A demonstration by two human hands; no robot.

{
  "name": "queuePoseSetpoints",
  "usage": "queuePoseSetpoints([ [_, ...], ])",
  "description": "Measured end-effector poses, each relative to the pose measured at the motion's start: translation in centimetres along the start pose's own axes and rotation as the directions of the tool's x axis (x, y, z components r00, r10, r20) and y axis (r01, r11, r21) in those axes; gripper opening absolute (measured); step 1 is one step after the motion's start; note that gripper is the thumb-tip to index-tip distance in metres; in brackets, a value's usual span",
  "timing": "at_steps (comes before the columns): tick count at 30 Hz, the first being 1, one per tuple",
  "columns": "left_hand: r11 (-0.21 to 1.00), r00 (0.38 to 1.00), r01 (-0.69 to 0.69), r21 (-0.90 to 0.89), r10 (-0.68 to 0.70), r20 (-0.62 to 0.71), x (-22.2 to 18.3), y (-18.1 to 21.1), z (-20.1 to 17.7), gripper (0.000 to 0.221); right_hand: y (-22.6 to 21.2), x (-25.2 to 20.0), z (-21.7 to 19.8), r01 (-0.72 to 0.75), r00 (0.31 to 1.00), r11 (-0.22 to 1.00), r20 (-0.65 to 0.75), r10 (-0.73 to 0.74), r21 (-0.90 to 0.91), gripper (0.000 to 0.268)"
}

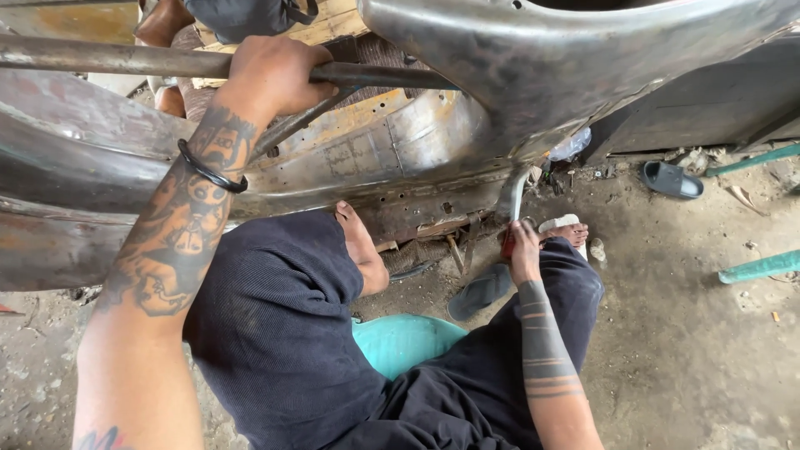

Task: Scraping and cleaning the metal frame of a motorcycle using a hand tool

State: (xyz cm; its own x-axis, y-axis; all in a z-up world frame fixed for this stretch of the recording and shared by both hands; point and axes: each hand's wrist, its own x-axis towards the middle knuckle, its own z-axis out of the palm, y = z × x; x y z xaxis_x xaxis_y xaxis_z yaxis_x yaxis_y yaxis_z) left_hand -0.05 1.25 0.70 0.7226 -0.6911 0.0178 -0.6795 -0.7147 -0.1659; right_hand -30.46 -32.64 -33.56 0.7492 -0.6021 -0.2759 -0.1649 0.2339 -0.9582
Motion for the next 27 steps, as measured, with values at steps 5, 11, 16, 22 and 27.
queuePoseSetpoints([
  [5,0.999,0.999,-0.021,0.024,0.022,-0.027,0.1,-0.3,0.6,0.031,-2.3,-1.8,3.1,-0.103,0.994,0.994,-0.031,0.103,0.025,0.022],
  [11,0.998,0.996,-0.053,0.039,0.056,-0.066,0.4,-0.8,1.2,0.03,-1.1,-1.8,5.3,-0.254,0.965,0.914,0.012,0.264,0.315,0.014],
  [16,0.999,0.999,-0.033,0.036,0.035,-0.036,0.2,-0.5,0.6,0.031,-3.2,-3.1,7.6,-0.166,0.956,0.977,-0.221,0.193,0.138,0.021],
  [22,0.997,0.996,-0.04,0.063,0.045,-0.076,0.0,-0.7,1.0,0.031,0.3,-5.7,10.9,-0.219,0.928,0.939,0.354,0.117,0.265,0.021],
  [27,0.998,0.993,-0.051,0.034,0.054,-0.102,0.1,-0.5,1.2,0.029,-6.3,-3.2,6.7,-0.129,0.855,0.825,-0.36,0.374,0.55,0.021],
])
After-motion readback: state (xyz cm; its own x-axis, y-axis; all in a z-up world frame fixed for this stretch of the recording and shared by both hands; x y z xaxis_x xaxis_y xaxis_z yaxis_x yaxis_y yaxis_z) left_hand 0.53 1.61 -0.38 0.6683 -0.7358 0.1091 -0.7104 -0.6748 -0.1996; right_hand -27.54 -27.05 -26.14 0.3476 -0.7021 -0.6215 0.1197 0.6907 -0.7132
